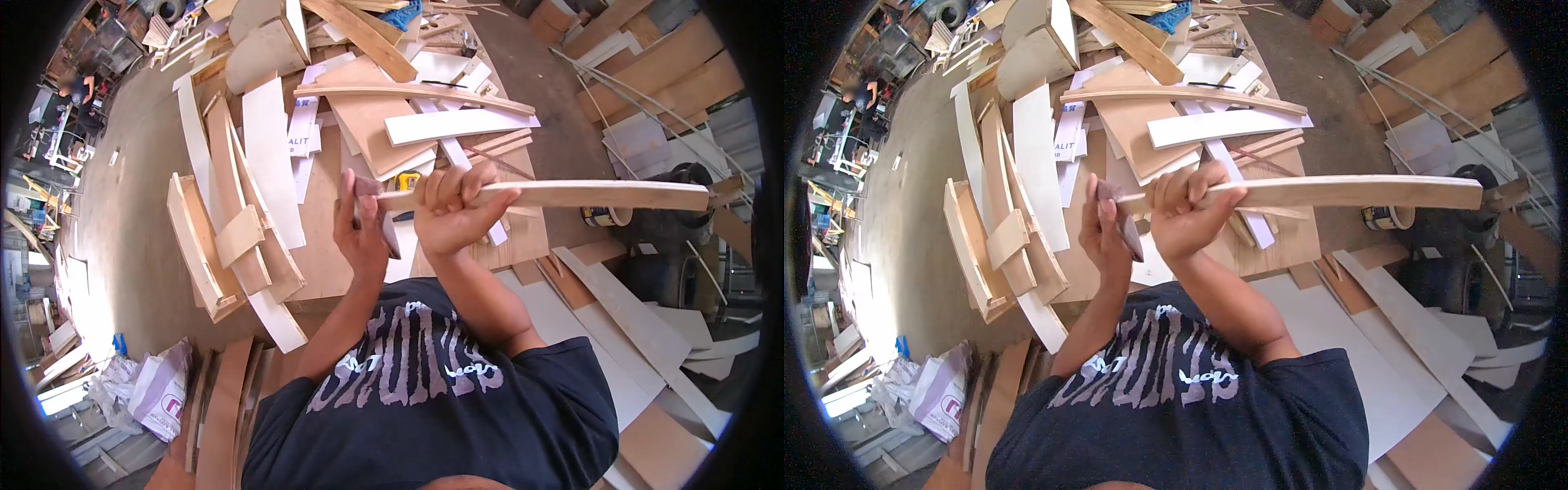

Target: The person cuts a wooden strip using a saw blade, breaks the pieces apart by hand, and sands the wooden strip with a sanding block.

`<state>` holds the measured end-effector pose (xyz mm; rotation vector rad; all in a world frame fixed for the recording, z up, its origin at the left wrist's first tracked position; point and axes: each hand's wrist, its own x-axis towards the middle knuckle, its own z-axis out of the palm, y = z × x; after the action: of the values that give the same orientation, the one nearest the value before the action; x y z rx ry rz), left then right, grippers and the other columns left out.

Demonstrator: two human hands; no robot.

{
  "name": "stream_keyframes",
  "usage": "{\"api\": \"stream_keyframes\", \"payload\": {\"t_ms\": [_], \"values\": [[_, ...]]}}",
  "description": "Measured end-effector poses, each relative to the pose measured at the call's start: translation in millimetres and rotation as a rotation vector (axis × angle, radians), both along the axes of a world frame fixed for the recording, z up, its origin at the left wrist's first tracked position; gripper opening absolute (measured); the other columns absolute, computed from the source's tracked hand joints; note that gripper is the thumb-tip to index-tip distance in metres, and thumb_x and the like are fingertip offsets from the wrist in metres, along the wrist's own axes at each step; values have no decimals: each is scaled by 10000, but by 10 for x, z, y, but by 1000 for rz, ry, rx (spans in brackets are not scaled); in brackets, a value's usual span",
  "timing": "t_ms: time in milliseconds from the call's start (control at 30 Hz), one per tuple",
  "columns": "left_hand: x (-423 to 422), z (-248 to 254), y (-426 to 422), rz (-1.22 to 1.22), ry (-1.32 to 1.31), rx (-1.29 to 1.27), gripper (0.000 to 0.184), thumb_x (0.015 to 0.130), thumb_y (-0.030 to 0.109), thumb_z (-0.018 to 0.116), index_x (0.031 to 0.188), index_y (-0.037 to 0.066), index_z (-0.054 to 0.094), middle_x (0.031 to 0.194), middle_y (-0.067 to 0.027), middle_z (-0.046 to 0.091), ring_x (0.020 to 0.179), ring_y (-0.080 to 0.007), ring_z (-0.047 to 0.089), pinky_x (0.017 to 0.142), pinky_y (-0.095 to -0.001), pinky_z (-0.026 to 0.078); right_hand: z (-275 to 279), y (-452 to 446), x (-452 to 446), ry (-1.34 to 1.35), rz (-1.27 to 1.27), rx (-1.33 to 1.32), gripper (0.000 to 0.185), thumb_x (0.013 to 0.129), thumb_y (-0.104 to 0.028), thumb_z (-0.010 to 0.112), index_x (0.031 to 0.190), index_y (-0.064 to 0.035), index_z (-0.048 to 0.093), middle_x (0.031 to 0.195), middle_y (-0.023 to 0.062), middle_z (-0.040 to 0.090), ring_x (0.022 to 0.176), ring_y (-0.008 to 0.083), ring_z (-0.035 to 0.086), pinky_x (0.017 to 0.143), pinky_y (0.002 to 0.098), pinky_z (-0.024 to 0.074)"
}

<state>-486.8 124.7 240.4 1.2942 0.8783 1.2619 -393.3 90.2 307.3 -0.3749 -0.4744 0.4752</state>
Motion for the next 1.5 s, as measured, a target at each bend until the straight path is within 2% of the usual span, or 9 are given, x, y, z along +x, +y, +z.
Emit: {"api": "stream_keyframes", "payload": {"t_ms": [400, 433, 567, 1000, 1067, 1100, 1200, 1233, 1500], "values": [[667, -2, -327, 64, -24, -66, 533, 1016, 270, 523, 1434, -48, 436, 1336, -115, 554, 1139, -146, 526, 981, -280, 417, -32, -312, 591, -12, 55, 32, 591, 934, -720, 365, 765, -153, 349, 515, -30, 267, 425, 111, 228, 427, 285, 222], [725, 166, -349, 77, -164, -204, 490, 1012, 206, 530, 1429, -38, 447, 1277, -97, 577, 1132, -135, 516, 977, -291, 411, -104, -405, 575, -29, 88, 13, 592, 931, -720, 374, 765, -152, 348, 516, -29, 270, 426, 112, 230, 431, 286, 224], [786, 64, -484, 100, -69, -118, 485, 1023, 197, 504, 1436, -47, 431, 1285, -79, 563, 1084, -107, 516, 940, -262, 426, -122, -458, 713, -43, 155, 10, 586, 935, -709, 382, 771, -147, 352, 526, -26, 285, 434, 112, 242, 454, 286, 245], [511, 118, -392, 183, 60, 64, 483, 993, 203, 555, 1387, -67, 480, 1317, -170, 556, 1234, -211, 525, 996, -309, 433, 30, -284, 460, -54, 109, 27, 591, 931, -716, 377, 793, -142, 363, 543, -17, 270, 450, 115, 242, 452, 297, 255], [423, 193, -425, 122, -188, -82, 484, 988, 198, 567, 1380, -73, 485, 1269, -177, 577, 1183, -215, 555, 956, -311, 453, 129, -185, 335, -28, 116, 102, 587, 935, -709, 378, 793, -140, 362, 543, -18, 274, 447, 114, 240, 451, 294, 252], [302, 79, -307, 157, 19, 79, 478, 993, 213, 564, 1382, -55, 495, 1186, -155, 599, 1074, -197, 585, 899, -311, 472, 94, -185, 237, -33, 115, 105, 587, 935, -709, 378, 793, -140, 362, 543, -18, 274, 447, 114, 240, 451, 294, 252], [76, 168, -113, 176, -13, -12, 466, 991, 214, 568, 1382, -32, 508, 1101, -123, 605, 977, -181, 580, 849, -314, 476, -30, -311, -115, -114, 91, 64, 580, 943, -699, 374, 791, -139, 365, 540, -20, 282, 442, 111, 238, 449, 291, 253], [-13, 159, -91, 199, 132, 144, 471, 982, 218, 584, 1383, -19, 515, 1040, -102, 598, 933, -175, 569, 820, -313, 473, -31, -334, -216, -133, 82, 38, 577, 948, -693, 370, 793, -138, 370, 539, -20, 290, 439, 112, 239, 449, 290, 254], [-466, 133, 53, 81, 43, 131, 479, 974, 219, 600, 1382, -19, 517, 1056, -100, 598, 936, -157, 564, 833, -289, 461, -50, -115, -656, -122, 4, 80, 589, 933, -710, 379, 798, -136, 367, 525, -13, 290, 440, 119, 247, 461, 295, 268]]}}
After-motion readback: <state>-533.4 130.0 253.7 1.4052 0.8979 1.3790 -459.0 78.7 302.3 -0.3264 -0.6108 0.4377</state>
